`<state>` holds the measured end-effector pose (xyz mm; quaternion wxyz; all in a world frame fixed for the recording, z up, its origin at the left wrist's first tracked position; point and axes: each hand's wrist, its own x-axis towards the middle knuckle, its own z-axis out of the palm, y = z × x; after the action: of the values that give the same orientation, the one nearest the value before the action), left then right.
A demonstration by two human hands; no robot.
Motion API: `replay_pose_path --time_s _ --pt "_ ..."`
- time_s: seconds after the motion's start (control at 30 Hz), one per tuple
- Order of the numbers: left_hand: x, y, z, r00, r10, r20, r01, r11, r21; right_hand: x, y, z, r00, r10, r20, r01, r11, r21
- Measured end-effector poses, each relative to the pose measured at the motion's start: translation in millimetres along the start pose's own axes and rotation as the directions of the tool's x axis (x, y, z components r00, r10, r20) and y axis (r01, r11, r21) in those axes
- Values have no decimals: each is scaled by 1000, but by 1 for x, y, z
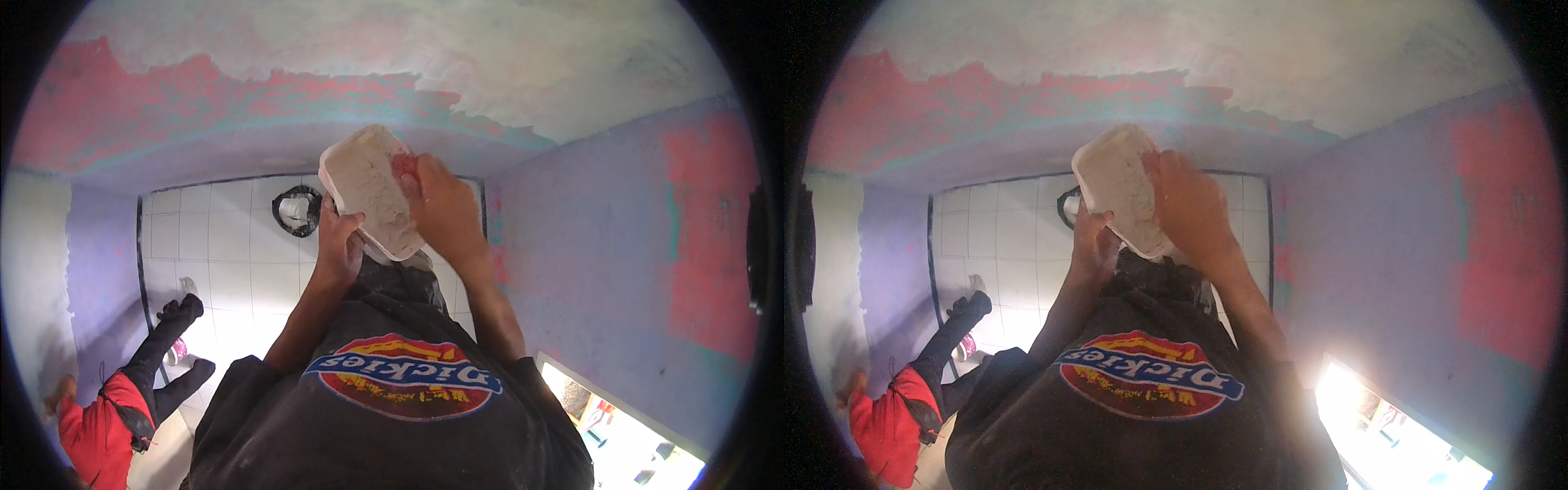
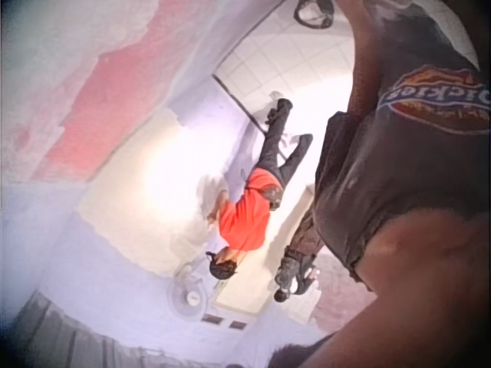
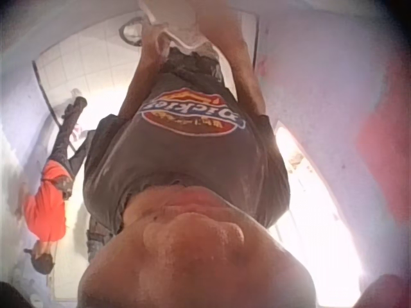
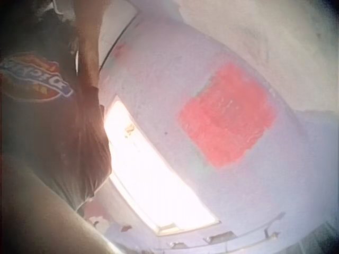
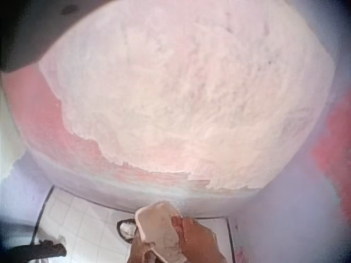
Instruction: The person repeatedly scoops white paint from a small container and applies it to the ceiling using a sponge. The ceiling is partially painted white over a pink and blue base. Another person is visible in the background working on a wall.
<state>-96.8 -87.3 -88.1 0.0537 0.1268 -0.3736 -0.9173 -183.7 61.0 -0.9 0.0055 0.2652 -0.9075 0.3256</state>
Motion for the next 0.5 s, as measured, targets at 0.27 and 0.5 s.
replay_pose_path --time_s 0.27,0.5 --pt "2 -3 -8 998 38 47 -38 999 -8 -8 -8 14 995 -45 93 48 999 -24" --pt "-3 4 -2 1000 3 -9 -4 997 -81 -10 -10 13 979 -204 11 201 972 125"
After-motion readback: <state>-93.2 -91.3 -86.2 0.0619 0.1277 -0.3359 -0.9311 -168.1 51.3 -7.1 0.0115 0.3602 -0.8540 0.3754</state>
